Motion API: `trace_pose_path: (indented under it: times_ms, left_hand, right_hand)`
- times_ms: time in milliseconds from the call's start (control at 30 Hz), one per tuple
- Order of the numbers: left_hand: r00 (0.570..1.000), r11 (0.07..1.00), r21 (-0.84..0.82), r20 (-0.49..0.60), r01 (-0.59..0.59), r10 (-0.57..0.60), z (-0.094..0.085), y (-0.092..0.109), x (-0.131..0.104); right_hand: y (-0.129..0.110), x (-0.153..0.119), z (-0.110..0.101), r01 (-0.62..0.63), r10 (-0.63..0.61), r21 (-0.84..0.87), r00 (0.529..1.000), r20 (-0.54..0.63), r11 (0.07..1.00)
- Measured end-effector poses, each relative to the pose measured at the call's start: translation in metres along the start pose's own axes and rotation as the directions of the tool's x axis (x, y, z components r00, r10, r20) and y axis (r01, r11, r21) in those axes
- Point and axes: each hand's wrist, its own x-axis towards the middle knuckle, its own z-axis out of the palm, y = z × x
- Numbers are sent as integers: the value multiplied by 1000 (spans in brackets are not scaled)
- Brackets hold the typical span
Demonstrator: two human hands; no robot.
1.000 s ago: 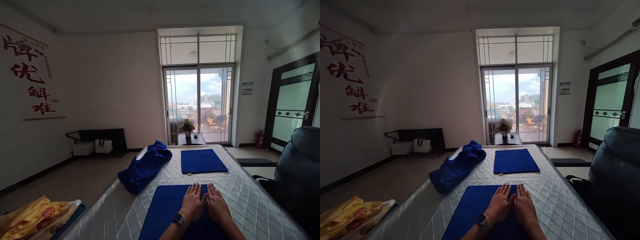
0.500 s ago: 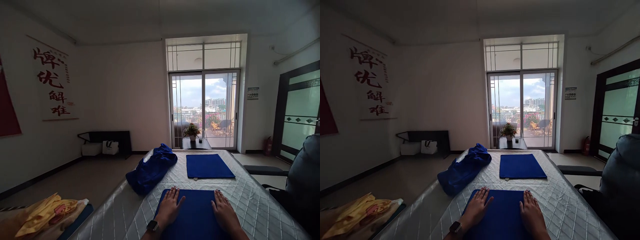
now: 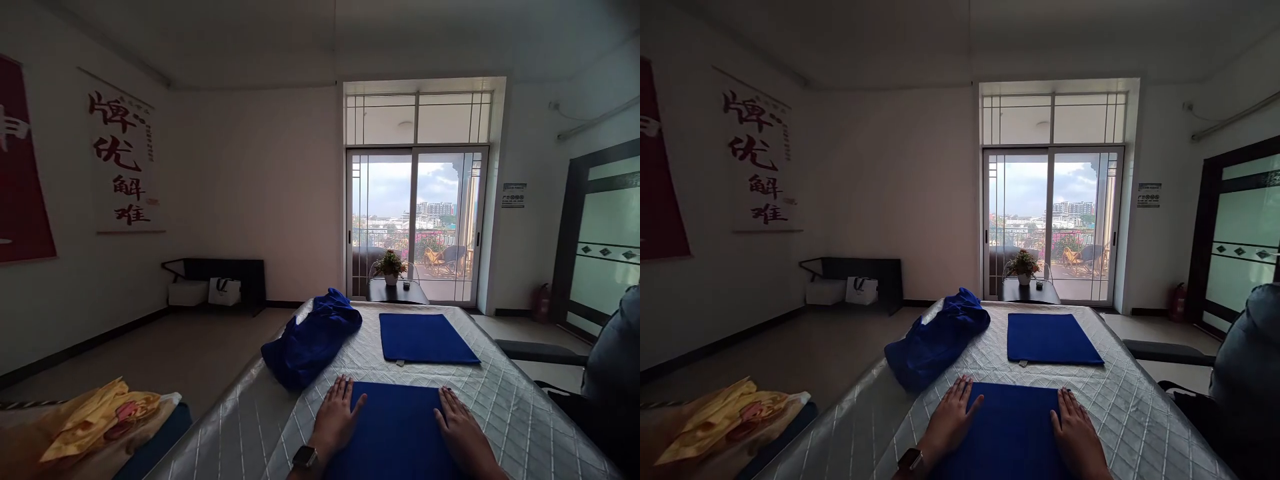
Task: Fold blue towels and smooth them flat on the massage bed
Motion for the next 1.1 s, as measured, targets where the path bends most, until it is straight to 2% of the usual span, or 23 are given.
trace_pose_path:
  times_ms: [367, 633, 867, 967, 1100]
  left_hand:
    - [999, 1000, 4, -48, -5, 5, 7, -4, 1]
    - [999, 1000, -15, -41, 17, -18, 4, -2, -1]
    - [999, 1000, -13, -48, 7, -8, 2, -1, -3]
    - [998, 1000, -3, -56, -3, 3, 5, -1, -2]
    - [997, 1000, -20, -80, -13, 11, 9, -4, 0]
  right_hand:
    - [4, 1, 1, 10, -11, 11, 1000, 24, 1000]
    - [8, 4, 2, -2, 3, -3, 999, 38, 1000]
    - [3, 12, -16, 7, 2, -61, 990, 142, 998]
    - [0, 15, -22, 37, -30, -46, 988, 148, 998]
    - [0, 15, -17, 52, -49, -23, 991, 122, 998]
